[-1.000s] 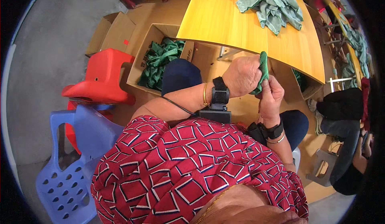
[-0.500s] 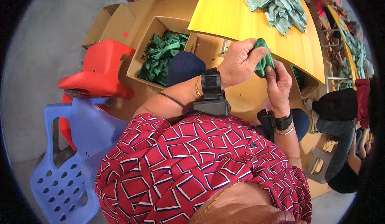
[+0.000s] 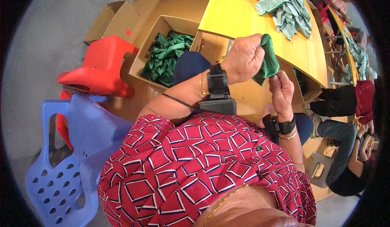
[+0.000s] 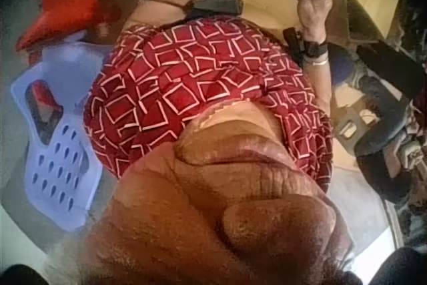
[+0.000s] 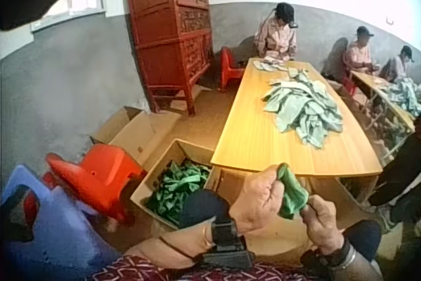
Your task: Assembling decorative fabric items by wrapping green cloth strips around a thin black stick.
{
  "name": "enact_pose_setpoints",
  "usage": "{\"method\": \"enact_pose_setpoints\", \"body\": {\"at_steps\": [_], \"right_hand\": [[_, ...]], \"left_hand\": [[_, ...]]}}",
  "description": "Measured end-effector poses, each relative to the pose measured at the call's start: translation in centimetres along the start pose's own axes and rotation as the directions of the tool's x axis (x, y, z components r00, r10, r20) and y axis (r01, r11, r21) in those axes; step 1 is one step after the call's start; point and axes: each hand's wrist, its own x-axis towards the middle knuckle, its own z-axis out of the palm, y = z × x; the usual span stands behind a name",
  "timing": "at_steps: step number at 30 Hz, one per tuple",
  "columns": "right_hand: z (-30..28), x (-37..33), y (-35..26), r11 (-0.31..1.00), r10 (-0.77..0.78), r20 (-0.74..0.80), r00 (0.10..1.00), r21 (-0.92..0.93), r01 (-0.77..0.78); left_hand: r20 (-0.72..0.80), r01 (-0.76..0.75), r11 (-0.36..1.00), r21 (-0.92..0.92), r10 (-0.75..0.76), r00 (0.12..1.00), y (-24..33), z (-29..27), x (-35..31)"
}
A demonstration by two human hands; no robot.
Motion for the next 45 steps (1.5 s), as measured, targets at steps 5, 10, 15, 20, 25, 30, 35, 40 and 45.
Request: {"method": "enact_pose_setpoints", "body": {"at_steps": [5,10,15,20,25,30,35,40,45], "right_hand": [[0.9,-0.7,-0.7,0.907,0.185,0.088,0.979,0.369,-0.204],[1.4,-0.9,-1.5,0.875,0.196,0.098,0.976,0.431,-0.219],[1.8,-1.0,-1.7,0.871,0.214,0.090,0.973,0.434,-0.232],[2.0,-0.7,-1.8,0.892,0.210,0.065,0.975,0.396,-0.219],[2.3,0.1,-1.5,0.894,0.192,0.028,0.981,0.406,-0.186],[1.0,1.4,0.8,0.987,-0.100,-0.086,0.991,-0.138,0.087],[-1.9,-0.2,9.7,0.977,-0.120,-0.183,0.976,-0.196,0.084],[-2.9,1.7,1.1,0.863,0.132,-0.084,0.988,0.499,-0.073],[-1.3,3.7,-3.5,0.829,0.037,-0.109,0.993,0.559,0.031]], "left_hand": [[-0.088,-0.164,0.979,0.118,0.175,0.981,0.5,0.5,0.0],[-0.082,-0.214,0.962,0.168,0.231,0.970,0.4,0.6,-0.2],[-0.073,-0.195,0.969,0.150,0.207,0.976,0.3,0.6,-0.5],[-0.070,-0.220,0.960,0.171,0.235,0.970,0.1,0.4,-0.3],[-0.081,-0.220,0.961,0.165,0.235,0.969,0.1,0.0,0.3],[-0.127,-0.009,0.994,-0.110,-0.005,0.992,-1.1,-1.9,2.3],[-0.024,-0.297,0.927,0.230,0.310,0.950,1.4,-2.9,3.6],[0.127,-0.357,0.891,0.280,0.334,0.934,0.7,-2.2,2.3],[0.163,-0.344,0.915,0.209,0.315,0.935,0.7,-0.6,2.3]]}}
